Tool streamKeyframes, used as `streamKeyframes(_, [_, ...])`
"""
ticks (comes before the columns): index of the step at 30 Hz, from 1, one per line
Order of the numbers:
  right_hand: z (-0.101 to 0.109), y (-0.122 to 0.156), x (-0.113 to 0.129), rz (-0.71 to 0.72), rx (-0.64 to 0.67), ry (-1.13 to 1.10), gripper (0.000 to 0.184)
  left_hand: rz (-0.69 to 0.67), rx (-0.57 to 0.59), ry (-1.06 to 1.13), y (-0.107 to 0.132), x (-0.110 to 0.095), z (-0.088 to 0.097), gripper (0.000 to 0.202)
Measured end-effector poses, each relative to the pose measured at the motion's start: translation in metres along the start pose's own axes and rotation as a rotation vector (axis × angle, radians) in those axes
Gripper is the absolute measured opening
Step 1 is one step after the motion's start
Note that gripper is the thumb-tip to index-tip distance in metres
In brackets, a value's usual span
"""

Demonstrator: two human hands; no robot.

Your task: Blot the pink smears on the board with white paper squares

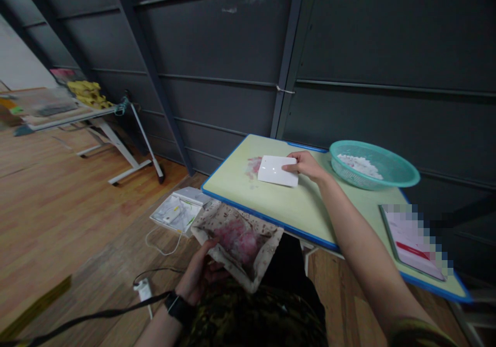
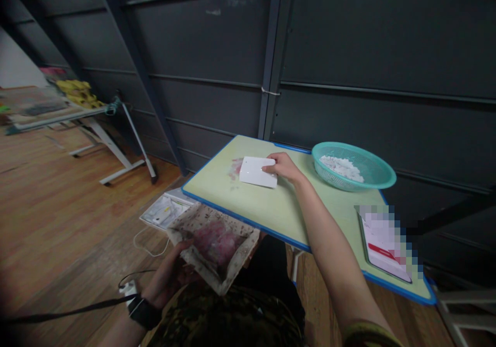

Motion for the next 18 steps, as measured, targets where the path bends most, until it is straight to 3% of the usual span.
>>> streamKeyframes(6, [0.020, -0.005, -0.009, 0.018, -0.068, -0.007, 0.030, -0.006, -0.030, -0.027, 0.000, -0.001, 0.001, 0.026])
streamKeyframes(18, [0.020, -0.004, -0.010, 0.005, -0.045, -0.024, 0.033, -0.035, 0.003, -0.050, 0.002, -0.003, -0.001, 0.030])
Point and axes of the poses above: each hand's wrist, its own y-axis away from the middle knuckle, its own z-axis out of the back of the hand, x = y × z, the point moved 8 cm from there along -y, towards the middle knuckle, and after that the axes turned 7 degrees about -x, right-handed, at the moved point
